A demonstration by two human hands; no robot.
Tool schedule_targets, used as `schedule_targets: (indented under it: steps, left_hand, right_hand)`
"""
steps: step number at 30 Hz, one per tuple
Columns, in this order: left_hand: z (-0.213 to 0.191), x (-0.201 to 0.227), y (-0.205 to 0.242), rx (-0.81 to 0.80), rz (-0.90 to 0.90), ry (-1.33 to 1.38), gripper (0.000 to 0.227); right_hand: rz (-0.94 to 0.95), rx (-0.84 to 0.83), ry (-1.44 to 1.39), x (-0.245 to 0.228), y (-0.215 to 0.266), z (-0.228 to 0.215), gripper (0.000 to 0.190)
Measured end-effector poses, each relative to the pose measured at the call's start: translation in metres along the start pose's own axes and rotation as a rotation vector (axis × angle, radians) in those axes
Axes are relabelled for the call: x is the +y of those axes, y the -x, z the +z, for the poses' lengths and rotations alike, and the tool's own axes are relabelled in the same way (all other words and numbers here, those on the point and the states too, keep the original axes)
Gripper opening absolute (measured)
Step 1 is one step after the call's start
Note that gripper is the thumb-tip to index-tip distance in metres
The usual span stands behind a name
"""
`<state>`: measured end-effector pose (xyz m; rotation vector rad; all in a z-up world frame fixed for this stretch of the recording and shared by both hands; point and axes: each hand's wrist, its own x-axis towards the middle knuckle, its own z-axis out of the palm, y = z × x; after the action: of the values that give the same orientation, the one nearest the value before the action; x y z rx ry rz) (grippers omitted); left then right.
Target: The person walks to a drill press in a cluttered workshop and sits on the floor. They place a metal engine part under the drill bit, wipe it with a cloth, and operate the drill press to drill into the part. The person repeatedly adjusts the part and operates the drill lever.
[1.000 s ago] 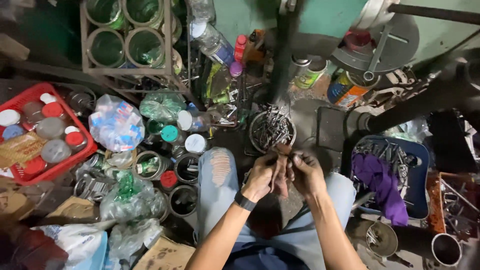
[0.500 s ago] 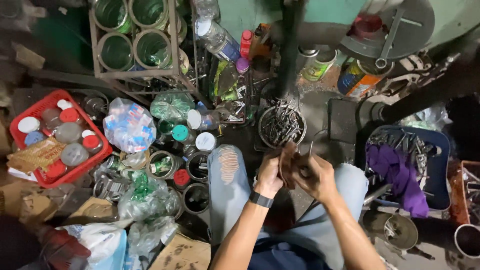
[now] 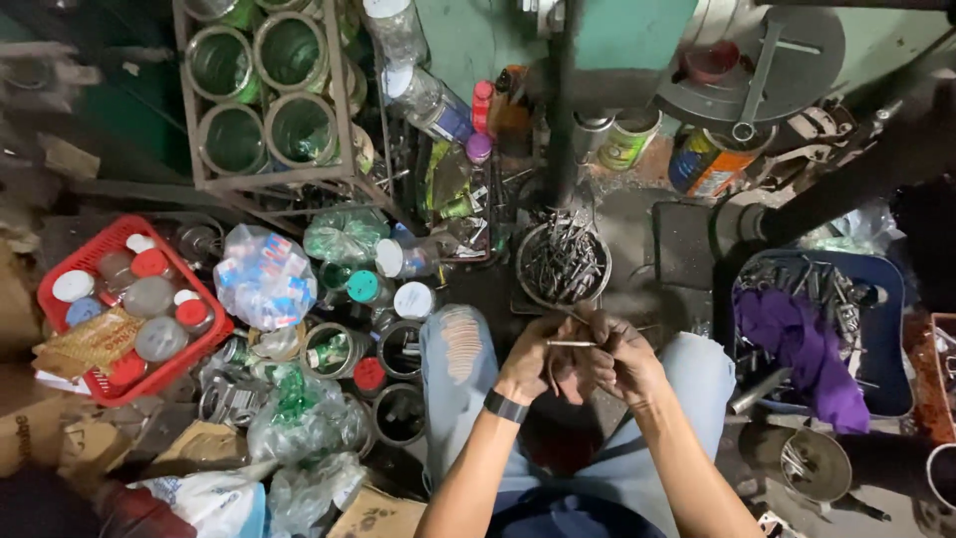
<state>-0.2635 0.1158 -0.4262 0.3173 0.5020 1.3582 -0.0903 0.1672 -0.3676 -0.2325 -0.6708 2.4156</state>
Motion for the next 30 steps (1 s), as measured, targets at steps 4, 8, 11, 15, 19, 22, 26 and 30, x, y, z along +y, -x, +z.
schedule_targets:
  steps: [4, 8, 11, 15, 19, 22, 26, 30]
  left_hand:
    - [0.042, 0.03, 0.016, 0.046, -0.012, 0.004, 0.019]
    - [0.038, 0.026, 0.02, -0.18, 0.176, -0.266, 0.021]
    - [0.048, 0.032, 0.016, 0.012, 0.053, -0.283, 0.018]
    - [0.047, 0.024, 0.015, 0.018, -0.074, -0.145, 0.014]
    - [0.0, -0.004, 0.009, 0.054, -0.09, -0.233, 0.016]
    - [0.026, 0.017, 0.017, -0.023, -0.056, -0.243, 0.015]
    - [0.04, 0.036, 0.015, 0.122, 0.039, -0.033, 0.021]
    - [0.03, 0.036, 0.009, 0.219, 0.091, 0.083, 0.024]
  right_hand:
    - [0.074, 0.114, 0.044, 0.009, -0.002, 0.014, 0.02]
    - [-0.003, 0.077, 0.04, 0.04, 0.025, -0.037, 0.024]
    - [-0.033, 0.082, -0.243, 0.023, 0.019, -0.011, 0.018]
    - [-0.024, -0.011, -0.34, 0.023, 0.02, -0.017, 0.02]
    - [0.021, -0.015, -0.106, 0.026, 0.029, -0.024, 0.02]
    - [0.026, -0.127, 0.035, 0.017, 0.039, -0.029, 0.026]
    - [0.102, -0.179, 0.038, 0.026, 0.08, -0.131, 0.031]
    - [-0.18, -0.06, -0.184, 0.004, 0.075, -0.075, 0.023]
